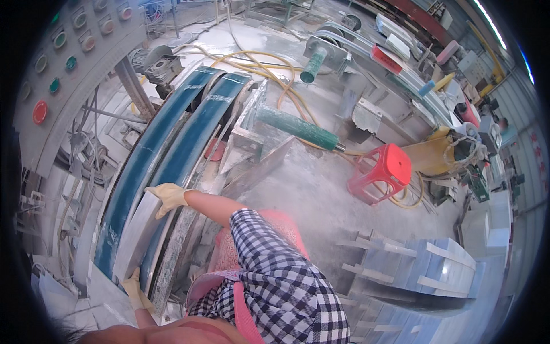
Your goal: The person repeatedly picks up rectangular white tiles, rubs their surfaces on a moving belt machine, and stacks the finished tiles. The person handles each tile one at a time, turning them over to treat both sides before stacking them.
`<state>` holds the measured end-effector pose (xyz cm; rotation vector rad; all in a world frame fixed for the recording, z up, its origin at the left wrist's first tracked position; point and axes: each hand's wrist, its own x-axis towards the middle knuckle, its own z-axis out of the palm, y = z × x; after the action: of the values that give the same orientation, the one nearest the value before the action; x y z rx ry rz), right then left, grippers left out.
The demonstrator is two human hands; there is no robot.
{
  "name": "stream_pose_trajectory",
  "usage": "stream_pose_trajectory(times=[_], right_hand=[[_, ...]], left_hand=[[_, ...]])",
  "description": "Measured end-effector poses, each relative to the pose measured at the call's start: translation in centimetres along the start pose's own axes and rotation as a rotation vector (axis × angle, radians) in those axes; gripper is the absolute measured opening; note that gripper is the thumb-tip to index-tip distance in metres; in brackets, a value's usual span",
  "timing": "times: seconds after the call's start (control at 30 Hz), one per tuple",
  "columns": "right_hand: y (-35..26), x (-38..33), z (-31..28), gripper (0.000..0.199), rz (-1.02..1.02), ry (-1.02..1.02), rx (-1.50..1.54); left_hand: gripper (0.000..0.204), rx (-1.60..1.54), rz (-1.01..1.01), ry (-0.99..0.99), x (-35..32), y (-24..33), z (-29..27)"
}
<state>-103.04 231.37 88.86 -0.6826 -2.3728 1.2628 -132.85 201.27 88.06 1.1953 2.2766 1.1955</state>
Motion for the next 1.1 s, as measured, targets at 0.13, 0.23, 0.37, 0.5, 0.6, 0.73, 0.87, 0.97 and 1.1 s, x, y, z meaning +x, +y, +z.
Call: stream_pose_trajectory(times=[0.13,0.23,0.37,0.5,0.6,0.73,0.87,0.97,1.1], right_hand=[[0.0,0.3,0.1,0.091,-0.062,0.035,0.091],[0.0,0.3,0.2,0.074,0.017,-0.004,0.180],[0.3,0.4,0.2,0.067,0.140,-0.046,0.207],[-0.4,0.6,-0.1,0.069,0.058,0.125,-0.096],[-2.0,0.1,-1.1,0.071,0.165,0.000,-0.005],[-5.8,-1.9,-2.7,0.086,0.144,-0.038,-0.191],[-8.8,-7.0,-3.2,0.079,0.266,0.051,0.039],[-7.9,-13.8,-4.0,0.074,0.369,0.052,0.431],[-6.2,-27.9,-4.6,0.059,0.641,0.316,0.894]], left_hand=[[0.055,0.130,-0.097,0.079,0.3,-2.5,0.9],[0.064,0.062,-0.143,0.103,0.4,-2.9,1.0],[0.077,0.081,-0.167,0.055,0.8,-3.2,1.0],[0.086,0.313,-0.170,0.133,1.0,-3.9,1.7],[0.081,0.307,-0.132,0.123,1.2,-3.8,1.6],[0.092,0.075,-0.222,-0.148,2.3,-0.9,-0.8],[0.082,-0.199,-0.264,-0.508,2.3,5.2,-3.2],[0.077,-0.153,-0.311,-0.749,-0.2,11.3,-2.2],[0.070,-0.513,-0.385,-0.867,-9.7,19.7,2.0]])
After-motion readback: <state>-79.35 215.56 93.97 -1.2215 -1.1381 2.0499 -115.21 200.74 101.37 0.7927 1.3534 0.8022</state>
